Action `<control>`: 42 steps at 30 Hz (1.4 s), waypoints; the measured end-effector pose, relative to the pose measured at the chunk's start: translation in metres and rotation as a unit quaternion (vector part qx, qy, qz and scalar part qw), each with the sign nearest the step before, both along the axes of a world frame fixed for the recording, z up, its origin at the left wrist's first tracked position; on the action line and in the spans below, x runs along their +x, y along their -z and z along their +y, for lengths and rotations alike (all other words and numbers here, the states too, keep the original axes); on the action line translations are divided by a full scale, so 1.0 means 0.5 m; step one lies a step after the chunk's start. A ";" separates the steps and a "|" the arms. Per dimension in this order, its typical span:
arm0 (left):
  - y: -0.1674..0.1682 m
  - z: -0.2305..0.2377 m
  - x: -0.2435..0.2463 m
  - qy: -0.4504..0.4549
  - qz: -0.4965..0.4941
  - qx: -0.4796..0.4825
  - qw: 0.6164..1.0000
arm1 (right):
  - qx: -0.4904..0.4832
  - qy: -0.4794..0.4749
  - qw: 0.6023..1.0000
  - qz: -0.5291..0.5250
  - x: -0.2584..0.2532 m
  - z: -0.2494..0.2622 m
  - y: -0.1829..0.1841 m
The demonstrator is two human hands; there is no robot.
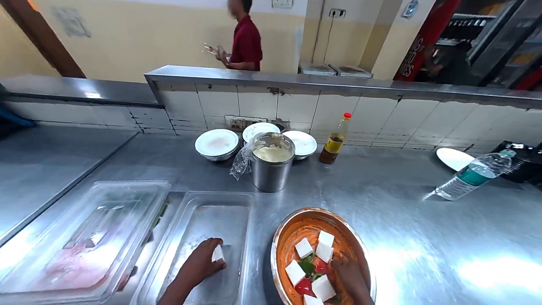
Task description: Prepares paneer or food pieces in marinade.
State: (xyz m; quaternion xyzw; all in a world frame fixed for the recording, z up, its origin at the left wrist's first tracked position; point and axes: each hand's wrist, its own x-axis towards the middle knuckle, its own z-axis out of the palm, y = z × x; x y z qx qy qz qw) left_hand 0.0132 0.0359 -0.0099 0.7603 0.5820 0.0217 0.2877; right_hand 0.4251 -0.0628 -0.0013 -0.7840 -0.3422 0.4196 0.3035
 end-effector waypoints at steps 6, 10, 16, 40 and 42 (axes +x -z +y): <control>0.009 -0.011 -0.011 -0.148 -0.125 0.060 0.979 | -0.003 0.009 1.000 0.011 0.005 0.000 0.001; -0.092 -0.016 0.098 -0.139 -0.216 0.088 0.962 | -0.005 0.019 1.000 0.017 0.001 0.001 -0.001; -0.176 -0.033 0.368 0.144 -0.157 -0.005 0.977 | -0.010 0.014 1.000 0.020 0.003 0.002 0.002; -0.106 -0.029 -0.071 -0.257 -0.172 0.329 0.892 | 0.022 0.028 0.999 -0.004 -0.018 -0.014 -0.007; -0.089 -0.069 -0.198 -0.374 -0.105 0.372 0.843 | 0.032 0.023 0.999 -0.004 -0.014 -0.011 0.004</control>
